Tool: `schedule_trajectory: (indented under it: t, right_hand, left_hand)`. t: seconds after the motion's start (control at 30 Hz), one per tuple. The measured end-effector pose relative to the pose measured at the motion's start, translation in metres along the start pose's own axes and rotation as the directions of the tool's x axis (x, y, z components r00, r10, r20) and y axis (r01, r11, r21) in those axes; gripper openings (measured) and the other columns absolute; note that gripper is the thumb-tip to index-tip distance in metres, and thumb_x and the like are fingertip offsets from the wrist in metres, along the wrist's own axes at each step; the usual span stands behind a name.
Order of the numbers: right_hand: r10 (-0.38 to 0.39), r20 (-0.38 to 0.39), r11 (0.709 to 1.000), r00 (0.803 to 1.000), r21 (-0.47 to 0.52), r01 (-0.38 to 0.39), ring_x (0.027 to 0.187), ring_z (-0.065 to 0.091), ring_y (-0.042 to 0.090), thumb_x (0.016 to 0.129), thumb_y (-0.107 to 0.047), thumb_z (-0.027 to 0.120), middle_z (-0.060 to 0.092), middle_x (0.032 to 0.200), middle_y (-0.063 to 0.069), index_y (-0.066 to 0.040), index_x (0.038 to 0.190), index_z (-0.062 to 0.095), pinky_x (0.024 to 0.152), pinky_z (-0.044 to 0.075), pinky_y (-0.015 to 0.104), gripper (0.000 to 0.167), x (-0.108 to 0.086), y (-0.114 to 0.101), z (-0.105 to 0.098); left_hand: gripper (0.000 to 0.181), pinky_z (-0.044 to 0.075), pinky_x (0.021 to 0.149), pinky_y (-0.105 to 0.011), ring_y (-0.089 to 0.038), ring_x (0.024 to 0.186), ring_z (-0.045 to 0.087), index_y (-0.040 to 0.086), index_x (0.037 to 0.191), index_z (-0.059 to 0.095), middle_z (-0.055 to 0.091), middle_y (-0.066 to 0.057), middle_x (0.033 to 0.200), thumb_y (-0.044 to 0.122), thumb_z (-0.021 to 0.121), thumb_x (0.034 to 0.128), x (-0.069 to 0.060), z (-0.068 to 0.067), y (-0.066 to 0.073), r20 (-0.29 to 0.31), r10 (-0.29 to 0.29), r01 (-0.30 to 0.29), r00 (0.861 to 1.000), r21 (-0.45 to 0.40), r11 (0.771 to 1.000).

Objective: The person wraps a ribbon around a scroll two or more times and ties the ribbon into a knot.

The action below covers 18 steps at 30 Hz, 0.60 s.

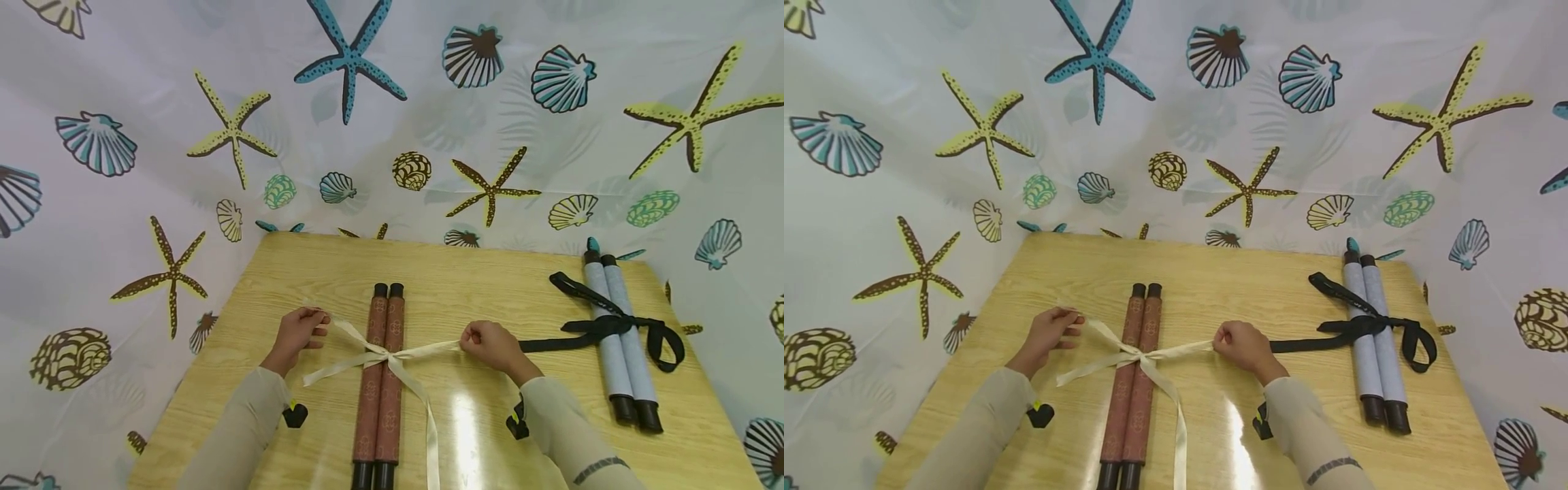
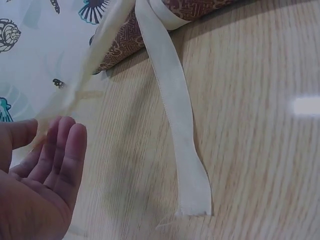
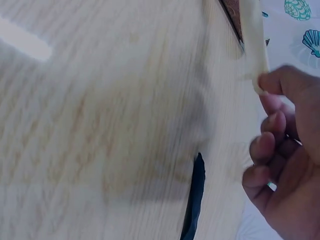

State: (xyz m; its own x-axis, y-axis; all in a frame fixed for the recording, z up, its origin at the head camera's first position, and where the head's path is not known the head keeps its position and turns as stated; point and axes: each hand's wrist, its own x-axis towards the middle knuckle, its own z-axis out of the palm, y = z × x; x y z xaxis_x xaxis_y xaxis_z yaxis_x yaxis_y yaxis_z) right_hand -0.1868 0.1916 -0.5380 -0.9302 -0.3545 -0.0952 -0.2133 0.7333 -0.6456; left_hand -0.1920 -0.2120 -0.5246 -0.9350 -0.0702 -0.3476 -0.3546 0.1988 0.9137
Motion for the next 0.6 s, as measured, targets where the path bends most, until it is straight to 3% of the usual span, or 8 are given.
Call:
schedule_trajectory:
  t: [0.13,0.27,0.37,0.47,0.6]
  right_hand:
    - [0.056,-0.13,0.997,0.99,-0.036,-0.061,0.051,0.034,0.01,0.096,-0.023,0.064,0.051,0.07,-0.001,-0.014,0.093,0.067,0.047,0.028,0.024,0.01,0.001,-0.006,0.008]
    - [0.075,-0.162,0.997,0.984,-0.022,-0.08,0.049,0.033,0.011,0.095,-0.023,0.067,0.054,0.072,0.0,-0.014,0.095,0.067,0.045,0.026,0.023,0.009,-0.002,-0.014,0.014]
    - [0.036,-0.11,0.999,0.993,-0.007,-0.037,0.051,0.038,0.007,0.095,-0.021,0.067,0.059,0.074,-0.003,-0.016,0.091,0.067,0.047,0.03,0.022,0.006,-0.01,-0.025,0.024]
    - [-0.051,-0.01,0.998,0.999,0.04,0.052,0.058,0.046,0.001,0.094,-0.018,0.067,0.064,0.076,-0.006,-0.017,0.088,0.068,0.054,0.039,0.021,0.007,-0.02,-0.039,0.037]
    - [-0.14,0.144,0.975,0.98,0.194,0.111,0.067,0.054,-0.002,0.093,-0.017,0.068,0.069,0.08,-0.001,-0.011,0.089,0.07,0.061,0.046,0.019,0.008,-0.034,-0.057,0.058]
  left_hand:
    - [0.05,0.061,0.075,-0.032,-0.009,0.093,0.07,0.003,0.146,0.043,0.062,-0.018,0.136,0.026,0.055,0.1038,-0.003,0.0,0.001,0.056,0.007,-0.008,0.998,0.012,1.0]
    - [0.045,0.059,0.073,-0.031,-0.022,0.102,0.068,0.002,0.141,0.048,0.059,-0.022,0.135,0.024,0.056,0.1034,-0.013,0.006,-0.004,0.116,-0.008,-0.001,0.993,0.076,0.997]
    - [0.035,0.057,0.07,-0.033,-0.027,0.098,0.066,0.001,0.129,0.057,0.064,-0.019,0.121,0.023,0.058,0.1023,-0.03,0.013,-0.012,0.209,-0.033,-0.006,0.977,0.183,0.983]
    - [0.032,0.055,0.065,-0.034,-0.021,0.089,0.065,-0.001,0.122,0.058,0.067,-0.015,0.109,0.022,0.061,0.0997,-0.052,0.021,-0.021,0.324,-0.076,-0.016,0.943,0.271,0.963]
    - [0.043,0.054,0.063,-0.036,-0.021,0.086,0.064,-0.005,0.124,0.055,0.065,-0.014,0.105,0.021,0.07,0.0936,-0.083,0.036,-0.03,0.402,-0.157,0.027,0.902,0.31,0.95]
